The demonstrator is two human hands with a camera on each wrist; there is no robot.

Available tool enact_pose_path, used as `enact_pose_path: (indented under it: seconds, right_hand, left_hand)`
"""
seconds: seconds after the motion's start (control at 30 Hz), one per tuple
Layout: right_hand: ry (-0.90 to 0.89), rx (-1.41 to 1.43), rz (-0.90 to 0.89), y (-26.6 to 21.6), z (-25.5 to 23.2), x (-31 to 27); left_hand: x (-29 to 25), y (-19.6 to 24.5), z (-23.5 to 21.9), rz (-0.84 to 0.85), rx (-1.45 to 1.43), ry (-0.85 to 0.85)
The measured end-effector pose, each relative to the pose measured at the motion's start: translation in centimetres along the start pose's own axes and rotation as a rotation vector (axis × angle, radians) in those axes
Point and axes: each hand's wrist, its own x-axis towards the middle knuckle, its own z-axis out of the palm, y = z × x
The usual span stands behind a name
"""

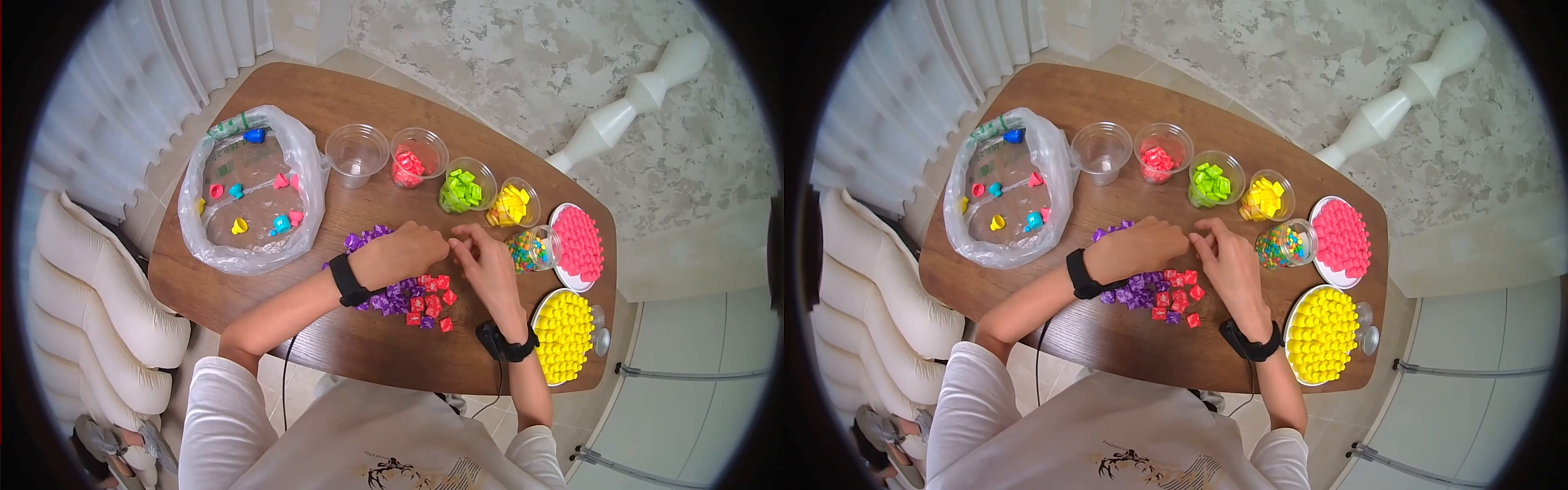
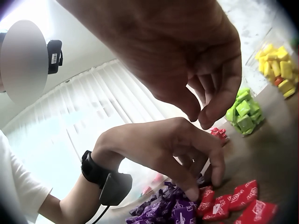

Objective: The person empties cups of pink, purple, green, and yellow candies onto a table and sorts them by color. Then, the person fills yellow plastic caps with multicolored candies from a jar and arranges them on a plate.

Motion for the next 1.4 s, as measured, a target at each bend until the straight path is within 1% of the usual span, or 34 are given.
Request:
enact_pose_path:
  seconds: [0.03,0.07,0.13,0.27,0.33,0.37,0.43,0.47,0.53,0.57,0.6,0.67,0.7,0.77,0.8,0.87,0.9,0.93,0.97,1.0,1.07,1.1,1.13,1.2,1.23,1.3,1.33,1.4]
  right_hand:
    - [-0.005,0.000,0.009,0.0,0.0,-0.2]
    - [-0.010,-0.001,0.016,0.0,0.0,-0.3]
    - [-0.005,0.006,0.005,0.5,0.2,-0.5]
    - [-0.017,0.035,-0.010,1.3,0.7,-0.5]
    - [-0.028,0.068,0.002,1.5,0.8,-0.6]
    - [-0.042,0.099,0.012,1.5,0.9,-0.6]
    - [-0.063,0.113,0.025,1.4,0.7,-0.7]
    - [-0.083,0.127,0.040,1.3,0.6,-0.6]
    - [-0.095,0.134,0.010,0.8,0.4,-0.4]
    - [-0.108,0.141,-0.018,0.4,0.4,-0.2]
    - [-0.105,0.142,-0.018,-0.1,0.4,0.0]
    - [-0.137,0.202,0.019,-1.0,0.4,0.8]
    - [-0.138,0.203,0.017,-1.1,0.3,1.3]
    - [-0.078,0.088,-0.147,-1.5,0.0,2.5]
    - [-0.080,0.088,-0.150,-1.9,-0.4,3.3]
    - [-0.016,0.006,-0.104,-3.4,-1.8,5.1]
    - [0.044,-0.053,-0.133,-3.0,-1.8,6.4]
    - [0.050,-0.054,-0.130,-3.6,-2.2,7.5]
    - [0.031,0.005,-0.117,-4.4,-2.5,8.3]
    - [0.010,0.063,-0.105,-4.9,-2.6,8.6]
    - [0.044,0.064,-0.119,-4.6,-2.1,8.5]
    - [0.074,0.067,-0.135,-4.6,-1.6,8.5]
    - [0.063,0.067,-0.141,-4.7,-1.4,8.0]
    - [0.076,-0.015,-0.048,-4.2,-1.5,6.2]
    - [0.069,-0.008,-0.027,-3.3,-1.4,5.5]
    - [0.047,-0.014,0.000,-1.9,-1.2,3.9]
    - [0.029,-0.020,0.023,-1.4,-1.2,3.1]
    - [0.026,-0.015,0.024,-0.4,-0.8,1.6]
  left_hand:
    - [-0.1,0.2,-0.1,0.017,0.098,-0.022]
    - [-0.1,0.4,0.0,0.020,0.099,-0.023]
    - [-0.1,0.6,0.2,-0.023,0.057,-0.049]
    - [0.2,0.4,0.4,-0.031,0.036,-0.077]
    - [0.4,-0.2,0.6,-0.048,-0.064,-0.092]
    - [1.2,-0.2,-0.4,-0.048,-0.062,-0.091]
    - [3.1,-0.6,-2.4,-0.286,-0.165,-0.489]
    - [3.4,-1.2,-3.0,-0.287,-0.163,-0.487]
    - [3.6,-2.3,-4.0,-0.313,-0.347,-0.311]
    - [3.7,-2.4,-4.3,-0.327,-0.374,-0.217]
    - [4.0,-2.6,-4.6,-0.324,-0.373,-0.217]
    - [4.8,-2.1,-6.6,-0.440,-0.605,-0.216]
    - [4.7,-2.3,-6.7,-0.442,-0.603,-0.215]
    - [4.4,-2.7,-6.9,-0.472,-0.602,-0.105]
    - [4.1,-3.0,-7.0,-0.474,-0.600,-0.102]
    - [3.5,-3.5,-7.1,-0.537,-0.348,0.056]
    - [3.3,-3.7,-7.3,-0.531,-0.346,0.055]
    - [3.2,-3.8,-7.4,-0.541,-0.288,-0.057]
    - [3.2,-3.8,-7.4,-0.550,-0.229,-0.170]
    - [3.4,-3.4,-7.1,-0.545,-0.230,-0.171]
    - [3.1,-2.4,-5.8,-0.432,-0.219,-0.278]
    - [2.5,-2.0,-4.5,-0.339,-0.238,-0.239]
    - [2.2,-1.5,-3.4,-0.351,-0.241,-0.235]
    - [2.0,-0.3,-1.6,-0.207,-0.313,-0.288]
    - [1.4,0.0,-1.2,-0.212,-0.318,-0.290]
    - [1.0,0.6,-0.3,-0.025,-0.324,-0.165]
    - [1.2,0.6,0.2,-0.018,-0.329,-0.167]
    - [1.5,0.6,1.1,-0.079,-0.225,-0.176]
